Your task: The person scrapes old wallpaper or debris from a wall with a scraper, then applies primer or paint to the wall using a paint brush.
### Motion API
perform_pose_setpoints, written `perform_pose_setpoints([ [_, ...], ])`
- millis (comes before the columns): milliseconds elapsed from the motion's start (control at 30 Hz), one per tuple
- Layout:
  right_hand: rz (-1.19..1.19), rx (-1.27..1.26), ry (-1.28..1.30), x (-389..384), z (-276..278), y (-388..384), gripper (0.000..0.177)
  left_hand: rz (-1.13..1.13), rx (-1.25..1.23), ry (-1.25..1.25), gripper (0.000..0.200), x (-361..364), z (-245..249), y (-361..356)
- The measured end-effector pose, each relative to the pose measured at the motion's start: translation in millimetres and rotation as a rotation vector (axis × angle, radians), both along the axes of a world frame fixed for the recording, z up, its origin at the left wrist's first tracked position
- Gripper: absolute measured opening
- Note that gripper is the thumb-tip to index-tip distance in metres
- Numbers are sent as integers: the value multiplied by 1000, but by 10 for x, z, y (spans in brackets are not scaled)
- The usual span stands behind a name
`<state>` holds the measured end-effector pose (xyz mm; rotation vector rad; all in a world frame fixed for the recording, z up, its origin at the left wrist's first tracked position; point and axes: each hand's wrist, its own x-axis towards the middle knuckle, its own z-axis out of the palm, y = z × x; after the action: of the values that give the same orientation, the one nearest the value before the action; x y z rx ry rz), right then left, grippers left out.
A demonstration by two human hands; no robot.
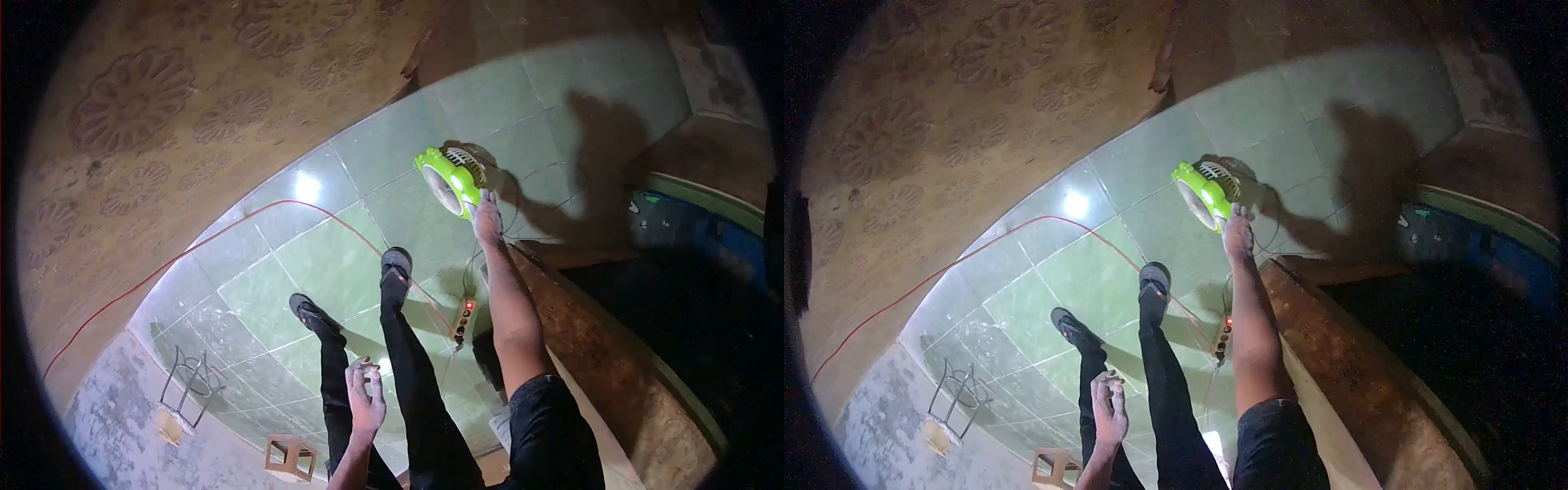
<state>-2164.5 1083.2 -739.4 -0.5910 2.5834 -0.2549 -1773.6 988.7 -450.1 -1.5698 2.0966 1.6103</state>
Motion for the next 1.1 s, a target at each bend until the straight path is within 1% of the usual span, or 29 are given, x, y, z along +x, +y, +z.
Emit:
perform_pose_setpoints([
  [67, -141, 5, -126, -14, 43, -13, 77, 1, 0, -19, 14, 26, 18, 46],
  [100, -91, -21, -25, 57, 20, 72, 84, -7, -3, -21, 15, 70, 17, 82],
  [133, -79, -24, -30, 167, 6, 153, 84, -13, -3, -24, 16, 114, 20, 109],
  [167, -103, -102, 63, 272, -42, 273, 83, 9, -11, -25, 16, 125, 88, 149],
  [200, -115, -193, 149, 374, -52, 331, 82, 74, 80, -23, 17, 127, 171, 175],
  [233, -152, -152, 108, 509, 18, 397, 82, 148, 162, -18, 18, 132, 269, 192],
  [267, -177, -117, 57, 703, 97, 481, 81, 204, 125, -27, 18, 184, 380, 224],
  [300, -195, -116, 41, 899, 158, 598, 78, 150, 141, 12, 21, 278, 495, 278],
  [333, -129, 31, -3, 1085, 252, 739, 67, 99, 148, 45, 24, 398, 612, 343],
  [367, -188, -34, -94, 1332, 509, 742, 68, 110, 265, 44, 27, 587, 656, 398],
  [400, -96, -71, -161, 1513, 446, 1019, 66, 73, 240, 66, 28, 689, 826, 455],
  [433, -172, -117, -261, 1758, 732, 1065, 56, 69, 296, 50, 28, 806, 1003, 483],
  [467, -194, -129, -366, 1989, 894, 1192, 49, 63, 352, 43, 28, 910, 1191, 491],
  [500, -38, -218, -384, 2148, 1142, 1303, 46, 74, 364, 61, 25, 910, 1543, 359],
  [533, -179, -140, -734, 2238, 1986, 1038, 42, 41, 269, 79, 27, 1024, 1710, 383],
  [600, -136, 13, -753, 2471, 2416, 1240, 35, 22, 199, 83, 29, 1159, 2061, 346],
  [633, -252, -55, -958, 2515, 2336, 1507, 34, 52, 154, 96, 29, 1224, 2199, 312],
  [667, -466, -125, -1022, 2628, 2351, 1717, 31, 34, 144, 96, 29, 1352, 2345, 317],
  [700, -485, -86, -1083, 2608, 2342, 2068, 26, 33, 106, 112, 30, 1464, 2571, 381],
  [733, -378, -23, -975, 2646, 2677, 2023, 21, 46, 68, 130, 30, 1565, 2666, 434],
  [767, -447, -77, -1033, 2626, 2490, 2256, 17, 49, 58, 129, 31, 1683, 2741, 476],
  [833, -401, -66, -976, 2624, 2797, 2249, 17, 61, 10, 168, 35, 2030, 2822, 592],
  [933, -326, -100, -934, 2548, 3076, 2029, 19, 44, -26, 203, 38, 2475, 2974, 705],
  [1000, -259, -153, -927, 2573, 3202, 1827, 20, 102, -64, 178, 39, 2787, 3176, 792],
  [1067, -173, -213, -931, 2703, 3311, 1675, 21, 102, -60, 209, 38, 3187, 3236, 865],
  [1100, -129, -236, -935, 2790, 3327, 1589, 22, 171, -86, 196, 36, 3366, 3299, 939],
])
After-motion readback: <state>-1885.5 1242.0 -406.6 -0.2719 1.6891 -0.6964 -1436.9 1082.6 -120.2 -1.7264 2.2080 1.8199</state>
